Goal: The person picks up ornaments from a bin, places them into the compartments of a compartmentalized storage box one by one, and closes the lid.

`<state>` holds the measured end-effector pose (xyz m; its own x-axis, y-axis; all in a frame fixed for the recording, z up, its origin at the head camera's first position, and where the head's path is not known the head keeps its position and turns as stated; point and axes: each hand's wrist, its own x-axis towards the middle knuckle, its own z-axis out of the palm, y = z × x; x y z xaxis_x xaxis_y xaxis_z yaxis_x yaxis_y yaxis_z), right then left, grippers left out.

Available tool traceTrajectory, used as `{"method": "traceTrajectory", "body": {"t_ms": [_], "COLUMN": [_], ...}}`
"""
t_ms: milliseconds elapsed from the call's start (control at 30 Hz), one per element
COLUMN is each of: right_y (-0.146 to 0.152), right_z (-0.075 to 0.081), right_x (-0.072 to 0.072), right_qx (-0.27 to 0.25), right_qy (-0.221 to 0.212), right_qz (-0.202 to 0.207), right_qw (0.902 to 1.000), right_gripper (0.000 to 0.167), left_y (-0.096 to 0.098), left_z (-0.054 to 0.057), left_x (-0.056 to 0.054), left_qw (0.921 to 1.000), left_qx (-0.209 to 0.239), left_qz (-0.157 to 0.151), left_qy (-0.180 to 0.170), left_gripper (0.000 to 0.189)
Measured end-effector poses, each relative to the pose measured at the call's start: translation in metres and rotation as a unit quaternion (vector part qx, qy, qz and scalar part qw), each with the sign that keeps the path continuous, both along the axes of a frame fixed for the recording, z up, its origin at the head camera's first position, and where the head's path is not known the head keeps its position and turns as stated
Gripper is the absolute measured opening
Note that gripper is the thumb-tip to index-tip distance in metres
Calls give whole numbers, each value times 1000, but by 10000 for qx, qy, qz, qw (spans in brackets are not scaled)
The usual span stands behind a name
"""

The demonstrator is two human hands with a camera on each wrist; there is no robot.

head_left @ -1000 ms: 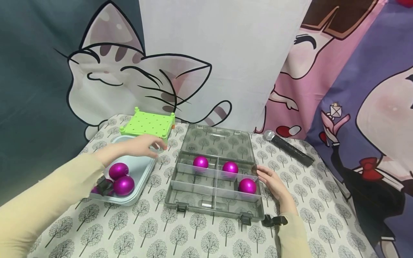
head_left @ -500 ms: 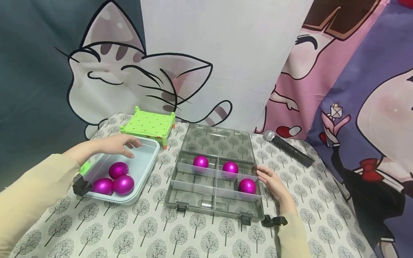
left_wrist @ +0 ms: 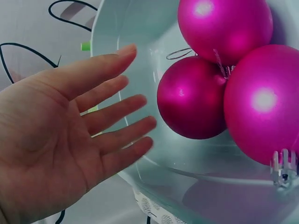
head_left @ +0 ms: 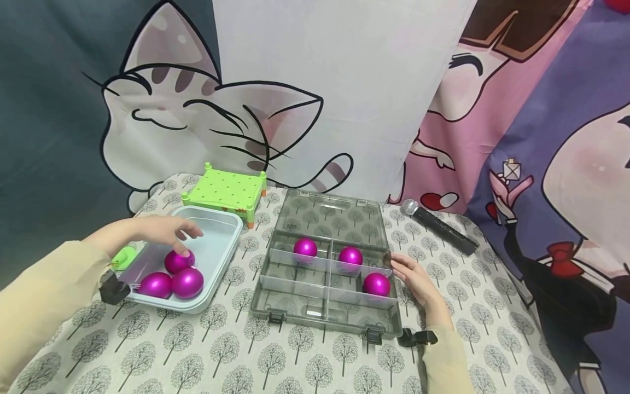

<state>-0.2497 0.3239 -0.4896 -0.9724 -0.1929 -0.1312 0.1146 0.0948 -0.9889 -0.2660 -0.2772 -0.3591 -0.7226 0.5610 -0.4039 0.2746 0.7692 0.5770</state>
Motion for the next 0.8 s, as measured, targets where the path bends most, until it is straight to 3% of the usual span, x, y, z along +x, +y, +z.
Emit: {"method": "traceTrajectory", "body": {"t_ms": [400, 800], "right_y": [1, 1], "right_z": [2, 0], "right_x": [1, 0], "right_qx": [-13, 68], "right_qy": [40, 64], "right_qz": [36, -10], "right_qw": [10000, 10000], "right_gripper": [55, 55], "left_y": [1, 2], "left_z": [-4, -11], "left_x": [2, 0], "left_qw": [9975, 9941], "left_qx": [-320, -835], "left_qz": [-85, -531], "left_qy": [-623, -437], "left_gripper": [68, 57]}}
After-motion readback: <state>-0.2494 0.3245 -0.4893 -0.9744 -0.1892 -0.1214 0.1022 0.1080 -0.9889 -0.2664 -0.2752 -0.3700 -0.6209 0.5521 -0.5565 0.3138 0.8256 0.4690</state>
